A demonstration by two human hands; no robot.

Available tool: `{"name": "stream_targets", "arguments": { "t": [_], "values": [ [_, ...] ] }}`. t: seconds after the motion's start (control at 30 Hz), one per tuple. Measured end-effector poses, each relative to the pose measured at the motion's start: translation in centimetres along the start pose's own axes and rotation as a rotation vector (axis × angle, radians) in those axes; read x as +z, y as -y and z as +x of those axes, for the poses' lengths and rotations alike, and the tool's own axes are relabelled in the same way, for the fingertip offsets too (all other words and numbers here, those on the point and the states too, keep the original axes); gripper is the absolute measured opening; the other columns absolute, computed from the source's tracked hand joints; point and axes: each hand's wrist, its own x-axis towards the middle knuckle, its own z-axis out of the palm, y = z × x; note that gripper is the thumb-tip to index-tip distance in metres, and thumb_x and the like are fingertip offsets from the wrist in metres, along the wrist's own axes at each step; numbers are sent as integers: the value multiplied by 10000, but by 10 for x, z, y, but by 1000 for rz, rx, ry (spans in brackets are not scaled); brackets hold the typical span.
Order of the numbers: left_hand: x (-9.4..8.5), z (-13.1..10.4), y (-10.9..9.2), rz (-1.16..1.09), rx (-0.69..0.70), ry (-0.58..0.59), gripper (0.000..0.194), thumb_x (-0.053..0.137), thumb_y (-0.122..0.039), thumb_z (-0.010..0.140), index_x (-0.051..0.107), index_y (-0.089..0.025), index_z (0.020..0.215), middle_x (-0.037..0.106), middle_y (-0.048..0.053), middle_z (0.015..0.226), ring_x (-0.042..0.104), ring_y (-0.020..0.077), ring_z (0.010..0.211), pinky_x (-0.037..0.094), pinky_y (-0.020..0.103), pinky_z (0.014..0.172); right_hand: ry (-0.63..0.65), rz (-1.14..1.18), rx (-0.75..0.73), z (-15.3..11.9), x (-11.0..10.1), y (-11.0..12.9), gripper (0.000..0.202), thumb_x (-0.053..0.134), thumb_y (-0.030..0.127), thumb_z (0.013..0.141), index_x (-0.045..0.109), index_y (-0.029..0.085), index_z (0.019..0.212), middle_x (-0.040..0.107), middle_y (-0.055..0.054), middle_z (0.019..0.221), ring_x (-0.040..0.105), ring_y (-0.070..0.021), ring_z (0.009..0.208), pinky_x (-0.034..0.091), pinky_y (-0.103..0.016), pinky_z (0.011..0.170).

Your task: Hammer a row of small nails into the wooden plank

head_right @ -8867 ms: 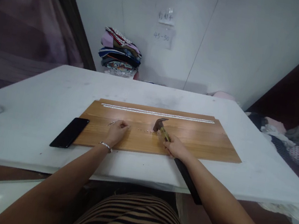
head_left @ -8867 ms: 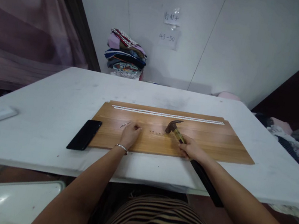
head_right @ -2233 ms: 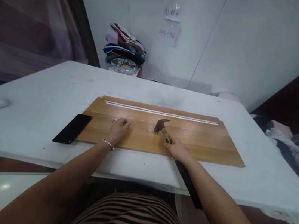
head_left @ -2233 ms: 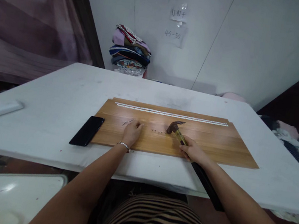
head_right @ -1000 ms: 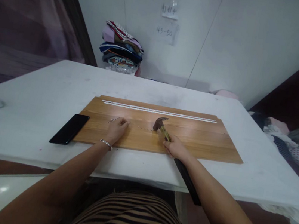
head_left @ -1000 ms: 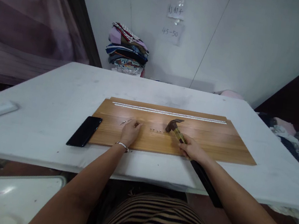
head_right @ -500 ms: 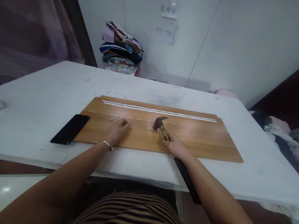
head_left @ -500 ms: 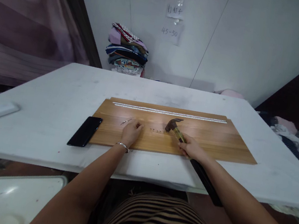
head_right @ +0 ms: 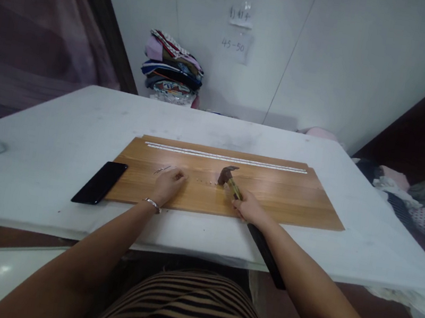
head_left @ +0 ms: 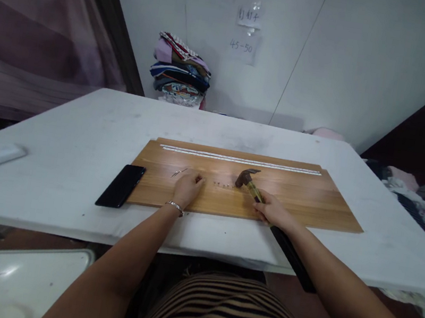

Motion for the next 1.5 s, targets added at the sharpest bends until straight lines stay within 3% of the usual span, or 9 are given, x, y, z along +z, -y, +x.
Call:
{"name": "stream_targets", "arguments": {
  "t": [0.23, 0.57, 0.9, 1.23, 1.5],
  "values": [
    [0, 1, 2, -21, 61, -48, 227, 549, -350, 881, 701, -196, 814, 719, 56, 902, 615, 199, 872, 435, 300, 767, -30, -16, 32, -2, -1, 9, 205, 557, 154, 789, 512, 211, 980, 501, 77, 576, 397, -65, 341, 272, -200, 336],
    [4, 3, 7, -113, 55, -45, 265, 537, -346, 894, 753, -203, 952, 755, 59, 1018, 655, 210, 941, 474, 315, 846, -5, -40, 24, -1, 1, 2, 351, 517, 132, 801, 528, 196, 1146, 429, 103, 463, 367, -89, 317, 256, -200, 332],
    [4, 3, 6, -123, 65, -78, 315, 495, -327, 917, 755, -205, 1045, 746, 73, 1102, 650, 230, 1041, 476, 337, 928, -27, -21, 44, -4, -1, 10, 358, 544, 151, 779, 520, 199, 1133, 491, 81, 558, 392, -77, 336, 265, -204, 340],
    [-1, 2, 3, -81, 94, -80, 283, 509, -341, 893, 753, -200, 914, 746, 66, 984, 629, 219, 949, 470, 320, 857, -16, -52, 51, -3, 0, 7, 306, 532, 145, 792, 530, 200, 1093, 479, 81, 535, 390, -78, 339, 266, -201, 340],
    [0, 2, 3, -89, 101, -92, 256, 529, -326, 874, 758, -214, 894, 744, 57, 978, 623, 217, 964, 473, 329, 885, 2, -46, 25, -1, 2, 7, 393, 544, 157, 794, 530, 208, 1184, 504, 79, 559, 404, -76, 338, 273, -198, 330]
  ]
}}
